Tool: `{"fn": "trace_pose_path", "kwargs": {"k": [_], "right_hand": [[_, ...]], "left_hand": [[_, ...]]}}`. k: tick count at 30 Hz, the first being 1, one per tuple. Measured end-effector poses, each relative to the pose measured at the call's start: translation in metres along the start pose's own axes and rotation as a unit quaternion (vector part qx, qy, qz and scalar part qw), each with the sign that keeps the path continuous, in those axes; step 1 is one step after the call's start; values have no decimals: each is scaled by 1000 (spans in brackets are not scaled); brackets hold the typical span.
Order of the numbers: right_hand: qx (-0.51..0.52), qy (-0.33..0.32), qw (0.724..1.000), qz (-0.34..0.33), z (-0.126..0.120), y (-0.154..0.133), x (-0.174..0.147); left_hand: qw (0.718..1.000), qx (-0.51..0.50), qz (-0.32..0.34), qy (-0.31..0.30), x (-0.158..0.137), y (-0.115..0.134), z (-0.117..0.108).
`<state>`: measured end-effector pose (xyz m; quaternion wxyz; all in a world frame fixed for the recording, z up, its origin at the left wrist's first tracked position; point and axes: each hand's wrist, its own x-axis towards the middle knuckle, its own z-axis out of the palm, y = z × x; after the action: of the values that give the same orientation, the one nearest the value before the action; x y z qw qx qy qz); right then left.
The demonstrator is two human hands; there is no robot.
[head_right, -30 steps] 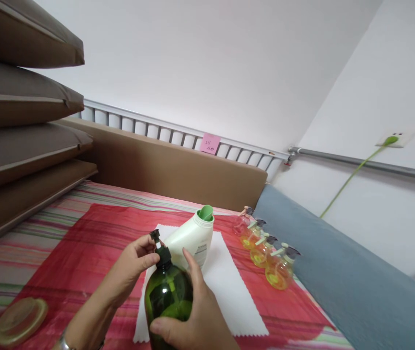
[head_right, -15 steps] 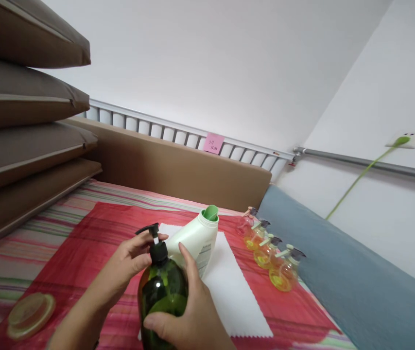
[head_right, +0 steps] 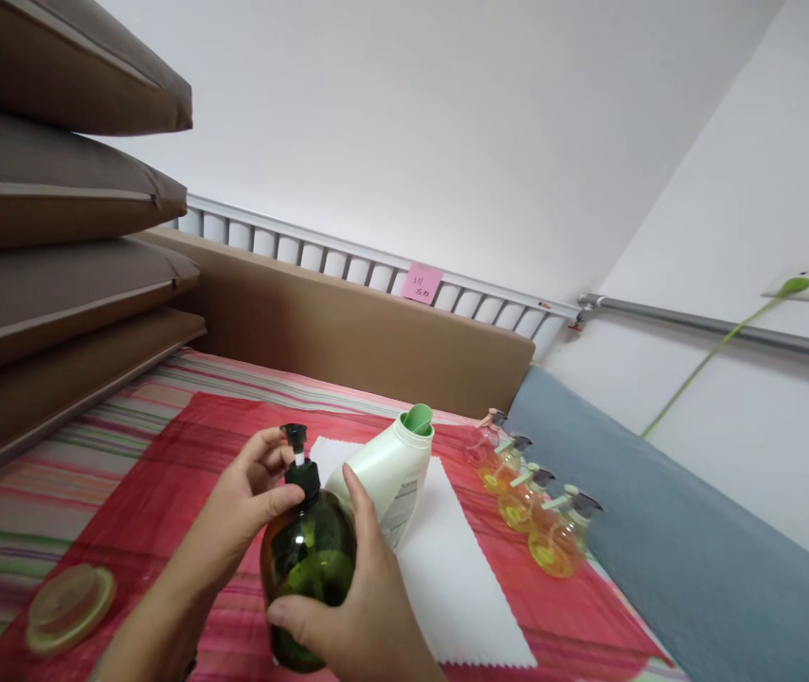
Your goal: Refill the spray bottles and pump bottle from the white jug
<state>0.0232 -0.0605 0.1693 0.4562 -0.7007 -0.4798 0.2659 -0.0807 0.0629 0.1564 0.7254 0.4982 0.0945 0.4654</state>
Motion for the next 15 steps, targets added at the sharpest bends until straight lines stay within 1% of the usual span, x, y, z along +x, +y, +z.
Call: {"fn": "trace_pose_path", "kwargs": {"k": [3, 5, 7, 9, 11, 12, 15], "right_hand": [[-6, -9, 1000, -12, 2, 1, 2], [-14, -11, 1000, -18, 3, 2, 4], [-21, -8, 1000, -21, 5, 3, 4], [-24, -6, 999, -23, 8, 3, 5], [-23, -5, 999, -26, 11, 2, 5], [-22, -5, 999, -28, 12, 2, 6], [-16, -5, 999, -33, 15, 1, 7]], "left_hand": [[997, -11, -49, -63, -2, 6, -10], [994, -24, -57, -94, -2, 8, -17], [997, -14, -22, -76, -1, 8, -20], [999, 10, 22, -26, 0, 8, -19], [999, 25, 32, 9, 0, 10, -18], [999, 23, 22, 5, -1, 11, -17], [998, -5, -32, -54, -5, 18, -19]]}}
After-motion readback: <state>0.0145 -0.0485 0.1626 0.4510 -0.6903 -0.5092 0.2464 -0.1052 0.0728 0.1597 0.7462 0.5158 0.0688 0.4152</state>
